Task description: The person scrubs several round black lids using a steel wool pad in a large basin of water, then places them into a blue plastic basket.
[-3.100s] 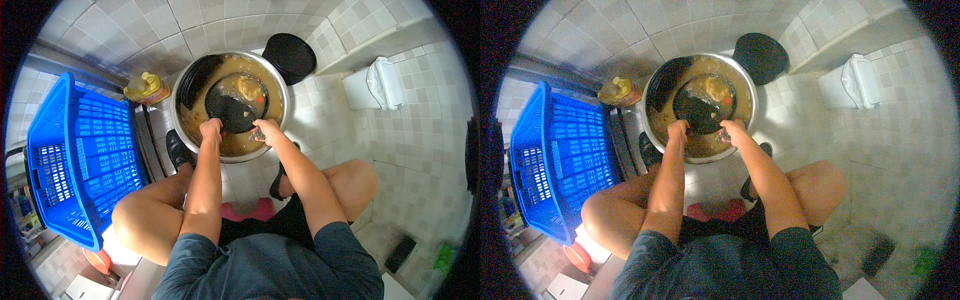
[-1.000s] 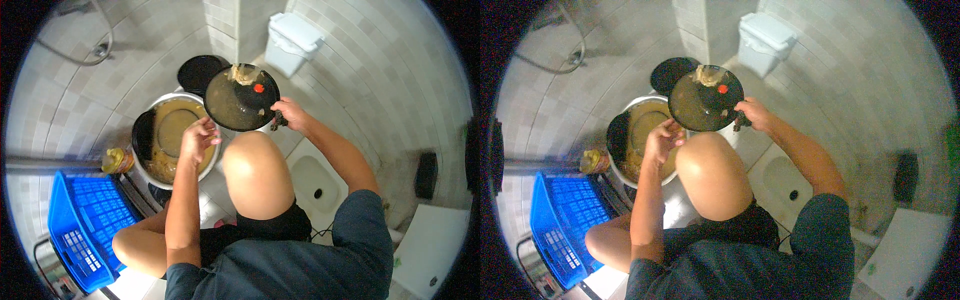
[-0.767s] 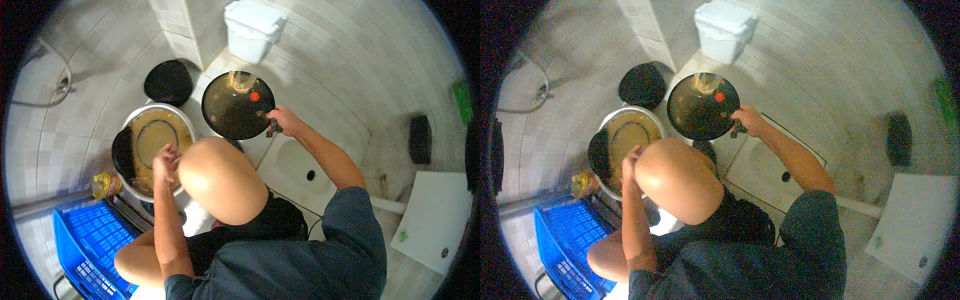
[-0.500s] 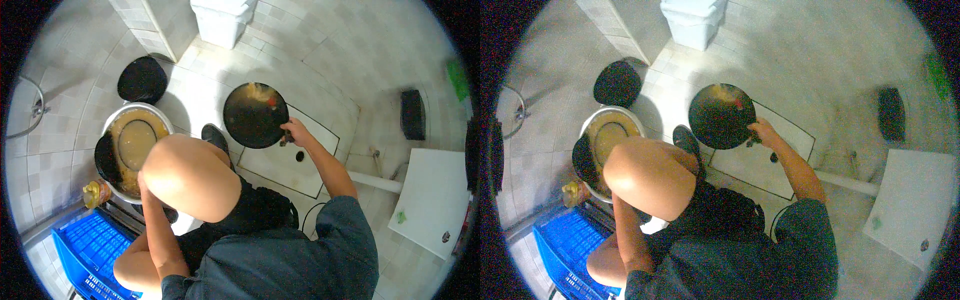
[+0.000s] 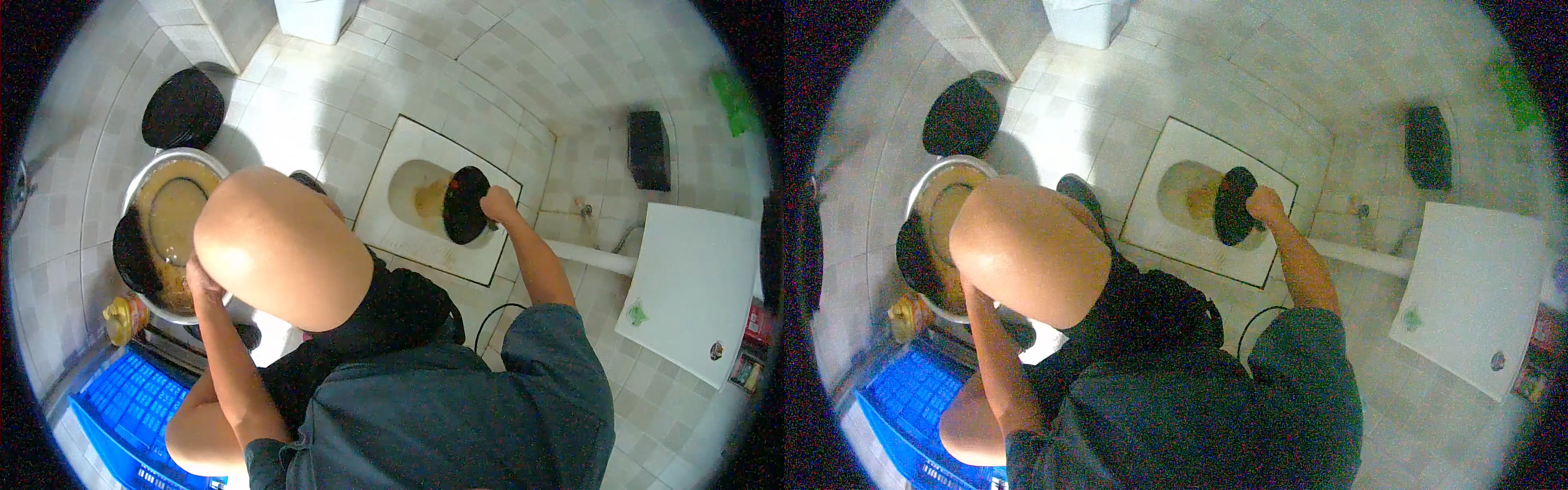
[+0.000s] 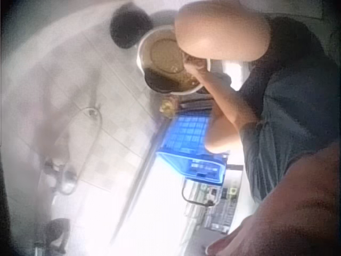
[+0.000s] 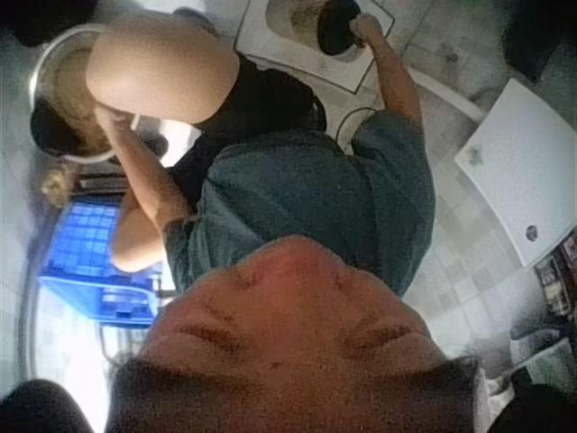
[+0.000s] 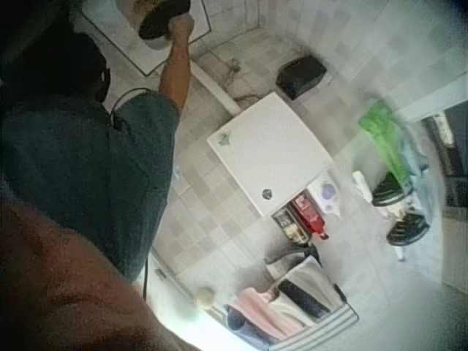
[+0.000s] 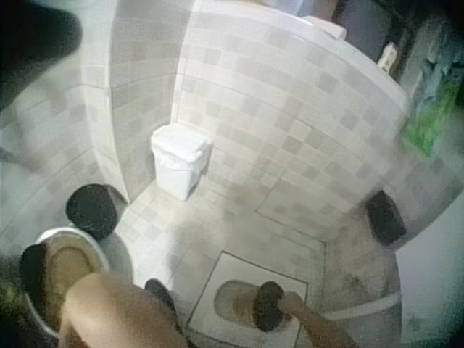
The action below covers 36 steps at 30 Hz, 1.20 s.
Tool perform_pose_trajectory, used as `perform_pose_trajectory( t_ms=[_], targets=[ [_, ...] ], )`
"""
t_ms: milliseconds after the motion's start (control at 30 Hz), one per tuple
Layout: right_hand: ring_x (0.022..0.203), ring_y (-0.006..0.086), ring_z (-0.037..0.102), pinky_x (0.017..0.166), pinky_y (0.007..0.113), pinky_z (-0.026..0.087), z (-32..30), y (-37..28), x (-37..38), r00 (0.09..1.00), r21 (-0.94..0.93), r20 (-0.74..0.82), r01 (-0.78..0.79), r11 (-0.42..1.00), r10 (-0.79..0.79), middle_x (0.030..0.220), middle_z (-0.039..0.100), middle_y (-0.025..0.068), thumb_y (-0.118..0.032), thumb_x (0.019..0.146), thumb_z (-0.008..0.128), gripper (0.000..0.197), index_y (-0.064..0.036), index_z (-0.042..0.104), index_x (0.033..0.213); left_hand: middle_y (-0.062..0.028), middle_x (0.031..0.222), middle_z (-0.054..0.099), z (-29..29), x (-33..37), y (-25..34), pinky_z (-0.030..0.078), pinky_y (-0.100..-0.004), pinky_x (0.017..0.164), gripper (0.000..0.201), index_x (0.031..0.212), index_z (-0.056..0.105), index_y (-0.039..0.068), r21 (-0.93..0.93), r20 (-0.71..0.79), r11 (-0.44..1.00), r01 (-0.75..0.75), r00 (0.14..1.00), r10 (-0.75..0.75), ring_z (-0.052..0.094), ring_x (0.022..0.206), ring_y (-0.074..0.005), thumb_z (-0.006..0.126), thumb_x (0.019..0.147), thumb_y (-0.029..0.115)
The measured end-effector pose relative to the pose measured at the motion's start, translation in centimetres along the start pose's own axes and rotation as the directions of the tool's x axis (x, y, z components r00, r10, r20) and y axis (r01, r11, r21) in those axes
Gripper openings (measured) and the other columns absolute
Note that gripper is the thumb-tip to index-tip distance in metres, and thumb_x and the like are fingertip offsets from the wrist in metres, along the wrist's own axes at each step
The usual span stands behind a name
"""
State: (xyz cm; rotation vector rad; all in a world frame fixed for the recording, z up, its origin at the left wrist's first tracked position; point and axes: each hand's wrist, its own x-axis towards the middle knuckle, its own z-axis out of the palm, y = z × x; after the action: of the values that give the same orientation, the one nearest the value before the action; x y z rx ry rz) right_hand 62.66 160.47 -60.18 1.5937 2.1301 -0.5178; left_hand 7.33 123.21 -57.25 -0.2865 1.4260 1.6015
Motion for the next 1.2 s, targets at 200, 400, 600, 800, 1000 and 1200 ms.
perform_pose_trajectory(
  t_ms=[200,400,600,800,1000,1200],
  targets=[
    [0.081,0.0391,0.069,0.071,0.046,0.056,-2.7,-4.1,-0.4,0.986,-0.416,-0.098,0.084,0.905,-0.137,0.088,0.069,0.0222,-0.010,0.079,0.059,0.014,0.0000,0.068,0.082,-0.0124,0.126,0.062,-3.1,2.9,-0.4,0.047,-0.0392,0.100,0.046,0.132,0.052,-0.002,-0.001,0.054,0.998,-0.068,0.996,0.068,0.060,0.115,-0.0238,0.036,0.091,0.011],
    [0.076,0.0381,0.069,0.065,0.047,0.056,-3.7,-4.7,-2.1,0.968,-0.461,-0.182,0.073,0.885,-0.175,0.083,0.069,0.0203,-0.010,0.079,0.061,0.012,-0.0002,0.064,0.085,-0.0112,0.122,0.062,-5.3,3.9,-0.9,0.050,-0.0382,0.095,0.045,0.134,0.049,-0.001,-0.159,0.018,0.987,-0.004,1.000,0.007,0.062,0.108,-0.0212,0.038,0.092,0.011],
    [0.078,0.0384,0.069,0.067,0.048,0.056,-4.4,-4.8,-2.7,0.983,-0.456,-0.096,0.094,0.885,-0.154,0.085,0.069,0.0215,-0.010,0.079,0.058,0.013,0.0000,0.064,0.085,-0.0094,0.111,0.063,-5.8,5.2,-2.2,0.054,-0.0343,0.084,0.043,0.134,0.049,-0.001,-0.215,-0.077,0.976,0.022,0.996,-0.039,0.063,0.095,-0.0192,0.047,0.092,0.011],
    [0.088,0.0438,0.066,0.077,0.051,0.053,-5.8,-6.1,-1.1,0.985,-0.240,-0.113,0.103,0.965,-0.133,0.087,0.067,0.0274,-0.011,0.078,0.055,0.020,0.0050,0.064,0.086,-0.0090,0.098,0.060,-7.0,5.1,-2.2,0.056,-0.0374,0.076,0.038,0.128,0.049,0.000,-0.252,-0.067,0.968,-0.001,0.998,-0.016,0.061,0.081,-0.0198,0.050,0.091,0.009],
    [0.081,0.0447,0.063,0.075,0.049,0.050,-9.6,-9.8,1.7,0.949,-0.075,-0.035,0.311,0.948,-0.314,0.085,0.065,0.0291,-0.018,0.078,0.055,0.030,0.0096,0.063,0.088,-0.0107,0.091,0.054,-4.7,3.2,-2.3,0.056,-0.0406,0.066,0.029,0.120,0.053,0.005,-0.220,-0.285,0.975,0.037,0.953,-0.100,0.059,0.081,-0.0256,0.050,0.092,0.013],
    [0.082,0.0349,0.063,0.076,0.045,0.047,-13.5,-21.6,3.7,0.902,0.121,-0.165,0.419,0.900,-0.398,0.084,0.063,0.0229,-0.017,0.083,0.052,0.029,0.0052,0.059,0.101,-0.0134,0.083,0.056,-10.3,5.4,-3.6,0.052,-0.0388,0.055,0.019,0.095,0.057,0.001,-0.191,-0.458,0.947,-0.257,0.877,0.145,0.056,0.071,-0.0250,0.060,0.084,0.016]
  ],
)
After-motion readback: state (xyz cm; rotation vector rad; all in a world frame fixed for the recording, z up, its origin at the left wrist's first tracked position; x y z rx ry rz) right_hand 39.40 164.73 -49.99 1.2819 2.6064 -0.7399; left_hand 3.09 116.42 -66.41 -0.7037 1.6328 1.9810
